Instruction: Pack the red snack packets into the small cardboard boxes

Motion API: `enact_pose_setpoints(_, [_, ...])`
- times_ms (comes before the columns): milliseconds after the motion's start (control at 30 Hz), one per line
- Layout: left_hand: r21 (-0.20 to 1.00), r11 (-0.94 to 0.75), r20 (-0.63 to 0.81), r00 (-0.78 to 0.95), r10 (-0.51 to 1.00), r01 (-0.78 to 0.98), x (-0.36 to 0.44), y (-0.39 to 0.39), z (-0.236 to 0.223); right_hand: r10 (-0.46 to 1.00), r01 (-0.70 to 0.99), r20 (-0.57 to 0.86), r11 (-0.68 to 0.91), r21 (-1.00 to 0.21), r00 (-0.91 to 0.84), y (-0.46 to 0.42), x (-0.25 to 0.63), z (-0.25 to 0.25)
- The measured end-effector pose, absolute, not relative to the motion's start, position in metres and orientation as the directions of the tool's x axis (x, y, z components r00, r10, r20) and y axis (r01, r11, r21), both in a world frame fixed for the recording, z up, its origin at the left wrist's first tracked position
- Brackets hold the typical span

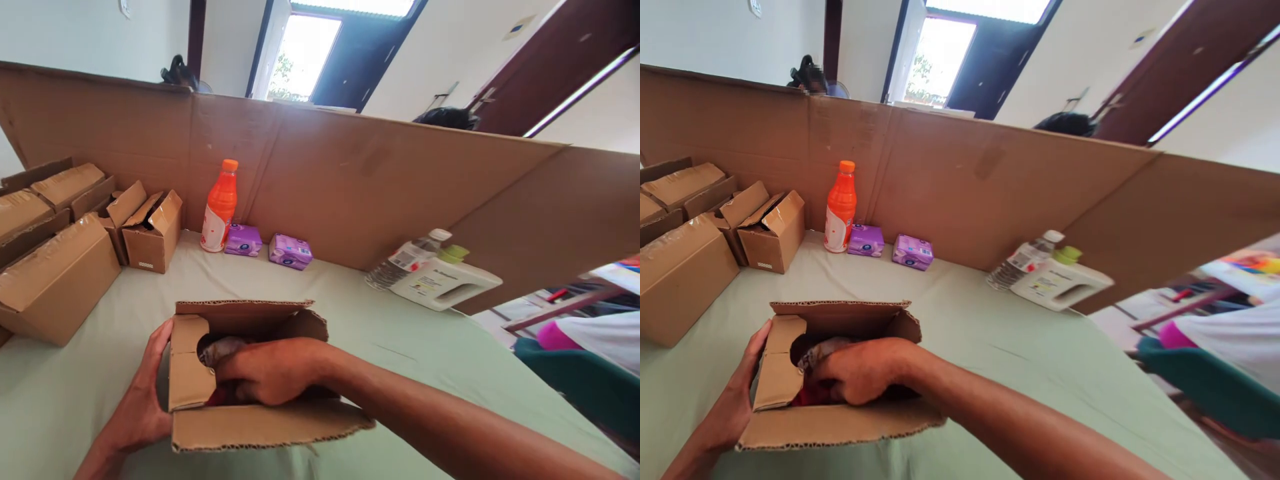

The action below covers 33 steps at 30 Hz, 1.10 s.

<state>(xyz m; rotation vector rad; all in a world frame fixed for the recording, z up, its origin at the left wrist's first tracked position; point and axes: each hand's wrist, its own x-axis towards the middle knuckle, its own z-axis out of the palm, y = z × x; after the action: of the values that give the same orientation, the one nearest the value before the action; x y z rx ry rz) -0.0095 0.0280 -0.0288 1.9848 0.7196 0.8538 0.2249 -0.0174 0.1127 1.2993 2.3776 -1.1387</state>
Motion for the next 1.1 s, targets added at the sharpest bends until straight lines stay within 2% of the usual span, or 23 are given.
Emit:
enact_pose_setpoints(67, [0.869,-0.466,0.288,0.599,0.747,0.164,-0.010,0.029,-0.032,0.675,0.763,-0.437,0.304,-0.570,-0.595,-0.022,0.233,0.115])
enact_pose_setpoints(133, [0.855,-0.493,0.314,0.593,0.741,0.162,-0.011,0.030,-0.033,0.805,0.740,-0.246,0.314,-0.595,-0.540,-0.036,0.246,0.127])
enact_pose_setpoints(200, [0.808,-0.568,0.392,0.577,0.716,0.155,-0.011,0.029,-0.032,0.925,0.755,0.020,0.321,-0.572,-0.378,-0.053,0.262,0.142])
enact_pose_setpoints(267, [0.739,-0.658,0.505,0.531,0.681,0.142,-0.009,0.024,-0.025,0.947,0.815,0.265,0.296,-0.499,-0.182,-0.065,0.279,0.152])
enact_pose_setpoints(333, [0.680,-0.723,0.599,0.477,0.643,0.120,-0.005,0.016,-0.016,0.921,0.872,0.386,0.230,-0.432,-0.052,-0.069,0.292,0.155])
enact_pose_setpoints(467, [0.636,-0.767,0.674,0.421,0.607,0.087,0.004,0.005,0.000,0.923,0.901,0.380,0.116,-0.417,0.057,-0.062,0.311,0.143])
enact_pose_setpoints(567, [0.630,-0.759,0.654,0.415,0.633,0.166,0.005,0.004,0.005,0.914,0.887,0.364,0.009,-0.462,0.180,-0.062,0.319,0.131])
enact_pose_setpoints(633, [0.620,-0.754,0.640,0.417,0.645,0.215,0.004,0.006,0.006,0.931,0.864,0.293,-0.043,-0.501,0.216,-0.067,0.319,0.124])
enact_pose_setpoints(733, [0.650,-0.714,0.593,0.415,0.690,0.259,0.002,0.007,0.008,0.991,0.817,0.114,0.010,-0.577,0.068,-0.076,0.316,0.117])
enact_pose_setpoints(800, [0.682,-0.674,0.550,0.408,0.729,0.284,0.004,0.007,0.012,0.998,0.770,0.048,0.064,-0.635,-0.044,-0.080,0.313,0.116])
enact_pose_setpoints(900, [0.658,-0.688,0.564,0.404,0.720,0.306,0.011,0.005,0.019,0.990,0.773,0.137,0.062,-0.631,0.032,-0.078,0.314,0.118])
enact_pose_setpoints(1000, [0.586,-0.737,0.611,0.414,0.675,0.337,0.018,0.000,0.023,0.910,0.853,0.397,0.112,-0.509,0.117,-0.071,0.315,0.115])
enact_pose_setpoints(1033, [0.572,-0.739,0.616,0.409,0.673,0.355,0.019,-0.001,0.024,0.890,0.879,0.450,0.161,-0.449,0.067,-0.070,0.313,0.111])
enact_pose_setpoints(1100, [0.570,-0.726,0.617,0.383,0.687,0.385,0.018,0.000,0.023,0.892,0.900,0.436,0.281,-0.332,-0.118,-0.072,0.307,0.098])
